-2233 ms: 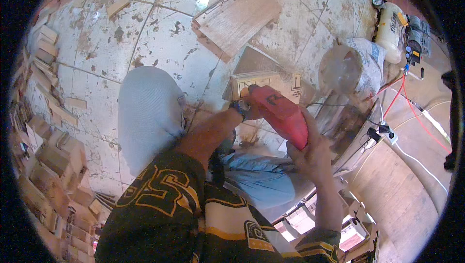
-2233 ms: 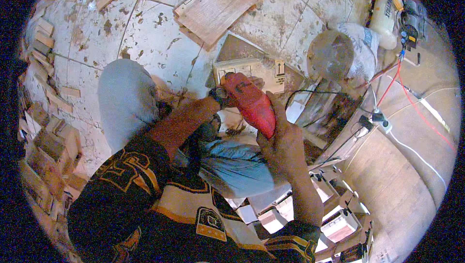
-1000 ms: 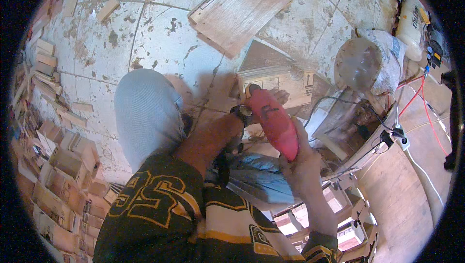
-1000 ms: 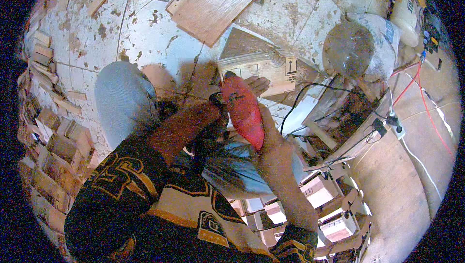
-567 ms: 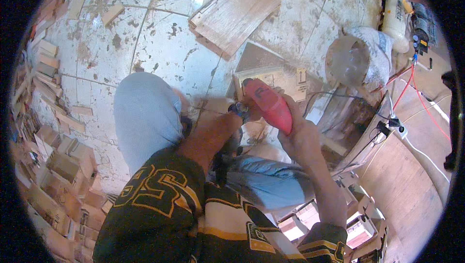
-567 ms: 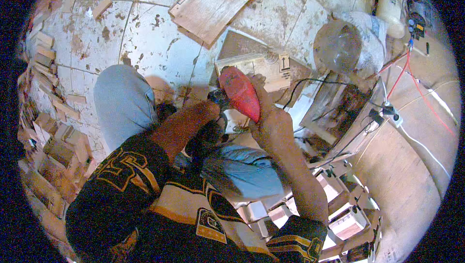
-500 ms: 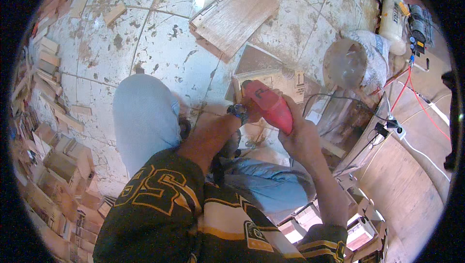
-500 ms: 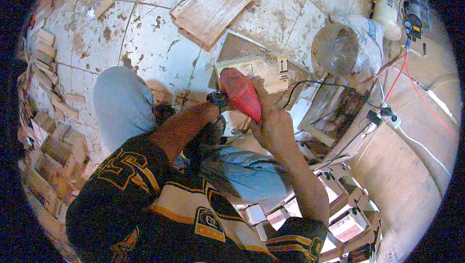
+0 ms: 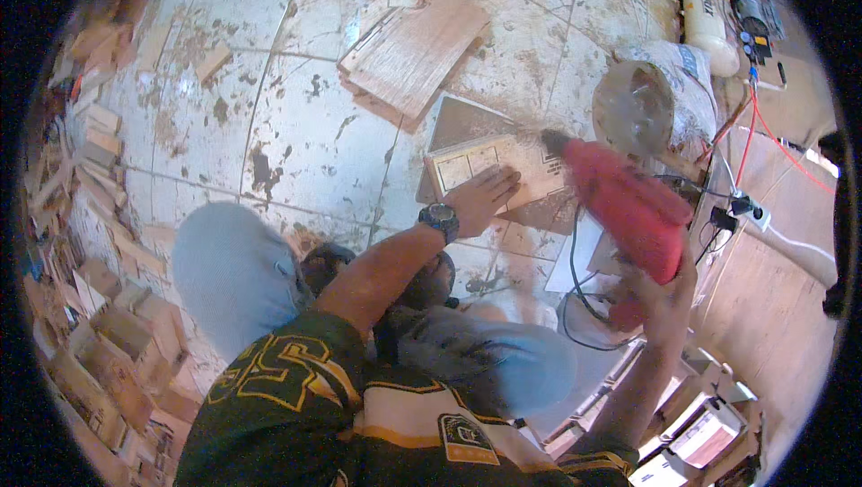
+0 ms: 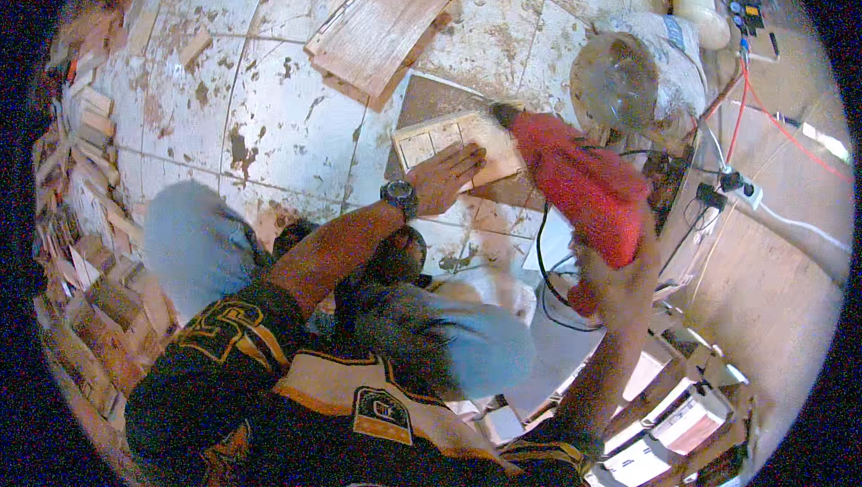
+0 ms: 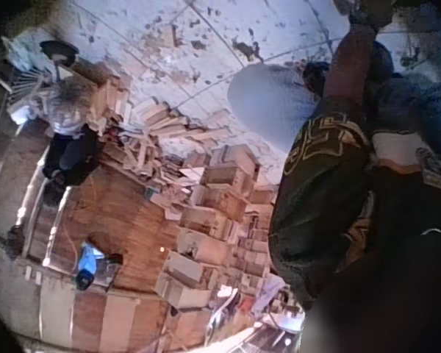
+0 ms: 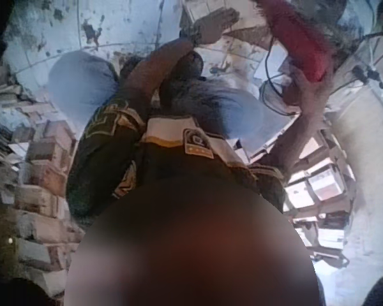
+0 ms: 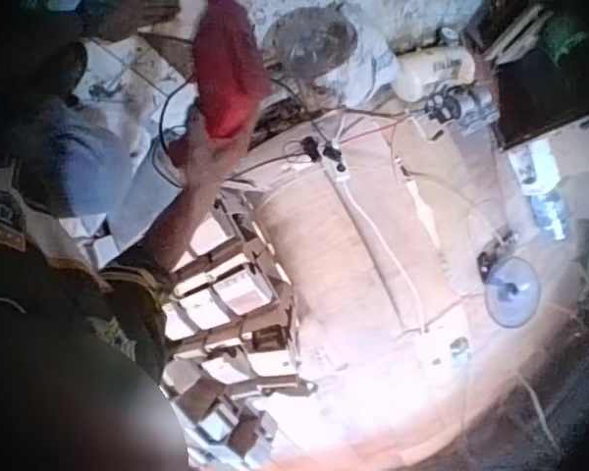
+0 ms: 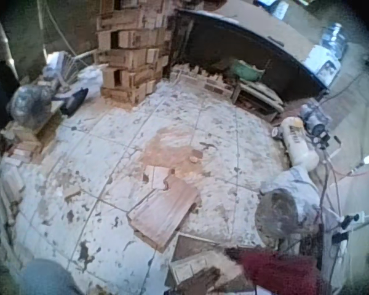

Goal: The person uses a red power drill to make holes in small wooden pieces. They handle the wood pieces one at a time, positioning them on the floor and drilling holes into them.

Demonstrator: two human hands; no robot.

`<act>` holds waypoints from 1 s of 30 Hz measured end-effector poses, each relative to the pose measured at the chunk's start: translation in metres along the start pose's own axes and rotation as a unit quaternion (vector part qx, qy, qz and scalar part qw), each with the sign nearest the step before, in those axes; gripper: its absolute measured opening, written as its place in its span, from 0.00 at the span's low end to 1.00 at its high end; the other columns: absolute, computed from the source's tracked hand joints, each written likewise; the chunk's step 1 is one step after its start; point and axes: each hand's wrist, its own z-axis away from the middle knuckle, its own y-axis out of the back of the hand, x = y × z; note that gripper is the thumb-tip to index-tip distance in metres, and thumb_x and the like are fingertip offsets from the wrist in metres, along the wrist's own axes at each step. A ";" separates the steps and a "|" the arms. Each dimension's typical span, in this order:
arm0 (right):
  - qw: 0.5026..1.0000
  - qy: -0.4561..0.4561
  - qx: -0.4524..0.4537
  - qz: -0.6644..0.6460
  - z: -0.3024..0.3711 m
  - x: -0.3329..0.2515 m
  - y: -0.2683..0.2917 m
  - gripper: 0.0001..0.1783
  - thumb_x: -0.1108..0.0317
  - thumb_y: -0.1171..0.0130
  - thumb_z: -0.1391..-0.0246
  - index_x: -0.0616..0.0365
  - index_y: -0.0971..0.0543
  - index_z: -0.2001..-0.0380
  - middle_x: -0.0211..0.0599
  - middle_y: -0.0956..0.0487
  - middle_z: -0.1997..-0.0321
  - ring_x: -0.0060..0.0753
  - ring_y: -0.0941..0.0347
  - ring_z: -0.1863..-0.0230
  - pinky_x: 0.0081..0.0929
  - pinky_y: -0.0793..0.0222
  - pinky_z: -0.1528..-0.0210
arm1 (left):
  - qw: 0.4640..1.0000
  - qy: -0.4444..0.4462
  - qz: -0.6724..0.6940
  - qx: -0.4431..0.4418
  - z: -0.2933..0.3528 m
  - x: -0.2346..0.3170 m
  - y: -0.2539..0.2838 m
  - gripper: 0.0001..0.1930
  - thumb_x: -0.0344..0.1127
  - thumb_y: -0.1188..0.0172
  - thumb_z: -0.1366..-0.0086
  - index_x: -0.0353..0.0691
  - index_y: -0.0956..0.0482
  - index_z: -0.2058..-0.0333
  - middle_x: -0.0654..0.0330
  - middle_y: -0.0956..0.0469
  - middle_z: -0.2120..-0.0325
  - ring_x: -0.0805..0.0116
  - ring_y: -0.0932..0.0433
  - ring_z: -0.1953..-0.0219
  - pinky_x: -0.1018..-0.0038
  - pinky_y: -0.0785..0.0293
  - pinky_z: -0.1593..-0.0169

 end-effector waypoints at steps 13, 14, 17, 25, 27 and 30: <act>0.753 -0.150 0.103 -0.633 -0.027 0.299 -0.128 0.24 0.72 0.40 0.46 0.64 0.31 0.46 0.41 0.21 0.56 0.35 0.21 0.57 0.28 0.22 0.63 | 0.976 0.197 0.049 0.080 -0.007 -0.012 0.042 0.48 0.51 0.32 0.47 0.25 0.42 0.37 0.34 0.40 0.37 0.39 0.42 0.33 0.52 0.48 0.30; 0.715 -0.153 0.094 -0.675 -0.027 0.309 -0.140 0.24 0.72 0.40 0.47 0.65 0.31 0.46 0.42 0.20 0.56 0.35 0.21 0.58 0.29 0.21 0.63 | 0.971 0.224 0.043 0.070 -0.009 -0.018 0.047 0.48 0.52 0.31 0.48 0.25 0.41 0.37 0.34 0.38 0.38 0.39 0.39 0.35 0.53 0.45 0.31; 0.605 -0.185 0.094 -0.768 -0.039 0.330 -0.176 0.25 0.72 0.38 0.48 0.67 0.30 0.48 0.44 0.20 0.57 0.37 0.20 0.61 0.30 0.19 0.62 | 0.960 0.267 0.082 -0.013 -0.013 -0.035 0.059 0.45 0.54 0.29 0.49 0.23 0.35 0.44 0.35 0.31 0.45 0.39 0.32 0.42 0.55 0.33 0.40; 0.611 -0.139 0.093 -0.773 -0.048 0.338 -0.216 0.29 0.66 0.35 0.46 0.59 0.34 0.43 0.38 0.22 0.58 0.34 0.21 0.60 0.25 0.18 0.64 | 0.969 0.243 -0.030 -0.015 -0.017 -0.039 0.059 0.39 0.61 0.29 0.52 0.25 0.24 0.58 0.37 0.24 0.58 0.42 0.23 0.55 0.55 0.25 0.52; 0.615 -0.156 0.093 -0.767 -0.044 0.337 -0.218 0.30 0.66 0.35 0.46 0.59 0.34 0.42 0.39 0.22 0.58 0.35 0.22 0.58 0.28 0.19 0.62 | 0.976 0.214 -0.034 -0.019 -0.020 -0.042 0.059 0.37 0.61 0.29 0.52 0.29 0.22 0.59 0.39 0.22 0.62 0.41 0.23 0.58 0.55 0.25 0.54; 0.705 -0.240 0.202 -0.636 -0.032 0.330 -0.223 0.31 0.64 0.34 0.45 0.62 0.33 0.42 0.42 0.24 0.55 0.39 0.24 0.55 0.36 0.21 0.57 | 0.974 0.214 -0.037 -0.068 -0.023 -0.048 0.059 0.35 0.63 0.29 0.52 0.31 0.20 0.62 0.41 0.21 0.66 0.40 0.22 0.62 0.55 0.23 0.57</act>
